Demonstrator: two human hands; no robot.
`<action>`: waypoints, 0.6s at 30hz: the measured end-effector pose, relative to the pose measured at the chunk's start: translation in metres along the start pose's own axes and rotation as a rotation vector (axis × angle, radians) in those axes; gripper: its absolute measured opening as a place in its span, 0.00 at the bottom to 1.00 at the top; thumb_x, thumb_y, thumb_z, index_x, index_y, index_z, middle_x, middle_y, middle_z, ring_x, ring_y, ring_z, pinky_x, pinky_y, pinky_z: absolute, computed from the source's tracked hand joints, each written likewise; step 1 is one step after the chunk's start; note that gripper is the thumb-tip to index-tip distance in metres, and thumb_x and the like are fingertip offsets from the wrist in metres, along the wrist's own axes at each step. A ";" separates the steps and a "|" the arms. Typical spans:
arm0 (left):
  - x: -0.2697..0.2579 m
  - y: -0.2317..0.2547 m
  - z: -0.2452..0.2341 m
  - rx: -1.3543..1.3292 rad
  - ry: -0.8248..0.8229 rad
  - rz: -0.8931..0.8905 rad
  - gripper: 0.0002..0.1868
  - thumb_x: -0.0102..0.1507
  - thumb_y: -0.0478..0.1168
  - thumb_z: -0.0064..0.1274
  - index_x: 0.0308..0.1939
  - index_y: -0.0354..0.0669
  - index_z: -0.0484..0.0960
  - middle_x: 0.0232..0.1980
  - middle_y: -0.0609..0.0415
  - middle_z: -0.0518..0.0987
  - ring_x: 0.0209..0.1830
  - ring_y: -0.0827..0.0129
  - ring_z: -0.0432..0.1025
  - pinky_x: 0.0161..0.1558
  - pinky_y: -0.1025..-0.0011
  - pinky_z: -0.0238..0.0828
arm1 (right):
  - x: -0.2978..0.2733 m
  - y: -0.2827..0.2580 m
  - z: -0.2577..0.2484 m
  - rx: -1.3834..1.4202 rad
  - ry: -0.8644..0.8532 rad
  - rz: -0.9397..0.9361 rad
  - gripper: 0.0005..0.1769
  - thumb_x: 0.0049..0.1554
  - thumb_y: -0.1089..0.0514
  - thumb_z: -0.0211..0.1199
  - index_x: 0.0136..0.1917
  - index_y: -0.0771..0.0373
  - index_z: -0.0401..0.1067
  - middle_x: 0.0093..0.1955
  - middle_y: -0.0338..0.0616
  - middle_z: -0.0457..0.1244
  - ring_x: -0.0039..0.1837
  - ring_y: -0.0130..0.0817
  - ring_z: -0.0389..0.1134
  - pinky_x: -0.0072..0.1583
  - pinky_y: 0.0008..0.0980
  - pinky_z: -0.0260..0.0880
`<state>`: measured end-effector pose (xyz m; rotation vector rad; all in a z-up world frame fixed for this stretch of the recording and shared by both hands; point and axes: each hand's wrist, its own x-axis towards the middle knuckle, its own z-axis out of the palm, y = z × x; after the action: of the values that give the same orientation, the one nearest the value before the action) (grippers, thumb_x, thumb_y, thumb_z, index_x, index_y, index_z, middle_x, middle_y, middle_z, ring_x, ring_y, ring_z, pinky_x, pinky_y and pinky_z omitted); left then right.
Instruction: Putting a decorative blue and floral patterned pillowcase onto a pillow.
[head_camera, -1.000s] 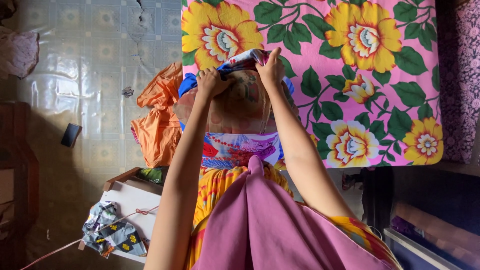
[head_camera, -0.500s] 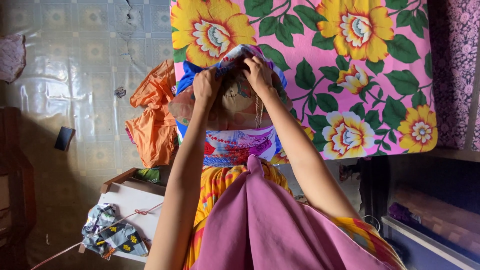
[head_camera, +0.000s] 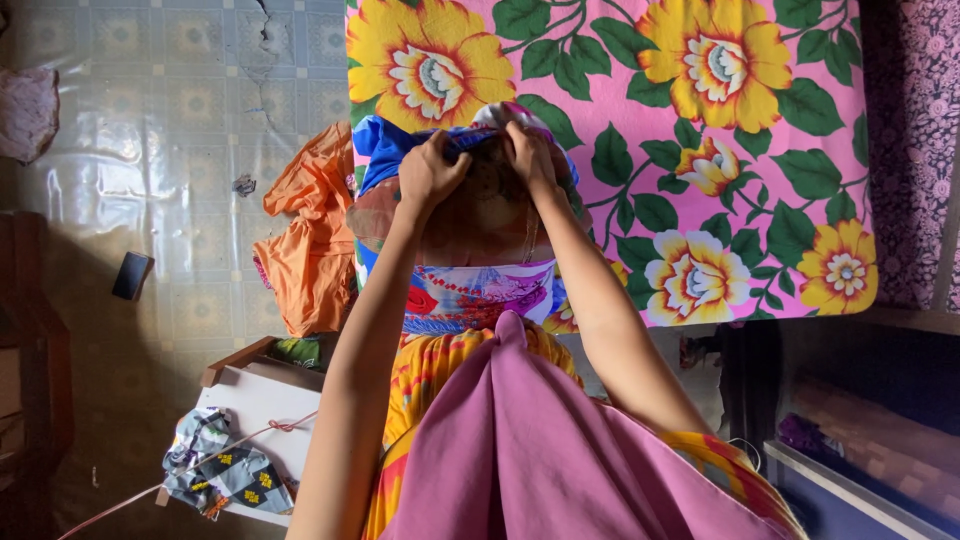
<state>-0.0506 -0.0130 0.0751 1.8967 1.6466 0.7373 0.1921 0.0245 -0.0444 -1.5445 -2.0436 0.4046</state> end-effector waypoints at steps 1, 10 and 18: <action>0.003 -0.004 0.007 0.001 0.000 0.003 0.24 0.59 0.55 0.60 0.48 0.42 0.80 0.38 0.38 0.83 0.40 0.44 0.78 0.41 0.52 0.73 | -0.002 -0.002 -0.006 0.000 0.003 0.000 0.08 0.65 0.56 0.57 0.52 0.63 0.69 0.48 0.62 0.68 0.54 0.61 0.69 0.56 0.53 0.68; -0.018 0.003 0.015 0.334 0.098 0.153 0.35 0.57 0.64 0.60 0.49 0.36 0.72 0.44 0.42 0.77 0.48 0.50 0.70 0.49 0.56 0.64 | -0.006 -0.037 -0.021 -0.192 0.326 -0.042 0.15 0.53 0.51 0.74 0.40 0.59 0.69 0.36 0.49 0.67 0.41 0.53 0.66 0.50 0.48 0.64; 0.005 -0.049 0.043 0.291 0.345 0.187 0.17 0.60 0.49 0.58 0.43 0.40 0.77 0.41 0.47 0.82 0.47 0.54 0.73 0.50 0.57 0.64 | 0.011 -0.079 -0.037 -0.173 0.370 -0.102 0.20 0.48 0.46 0.78 0.34 0.58 0.70 0.34 0.44 0.68 0.39 0.47 0.68 0.50 0.46 0.65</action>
<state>-0.0551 -0.0033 0.0104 2.2504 1.8848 0.9918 0.1493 0.0079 0.0310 -1.4759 -1.8904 -0.0954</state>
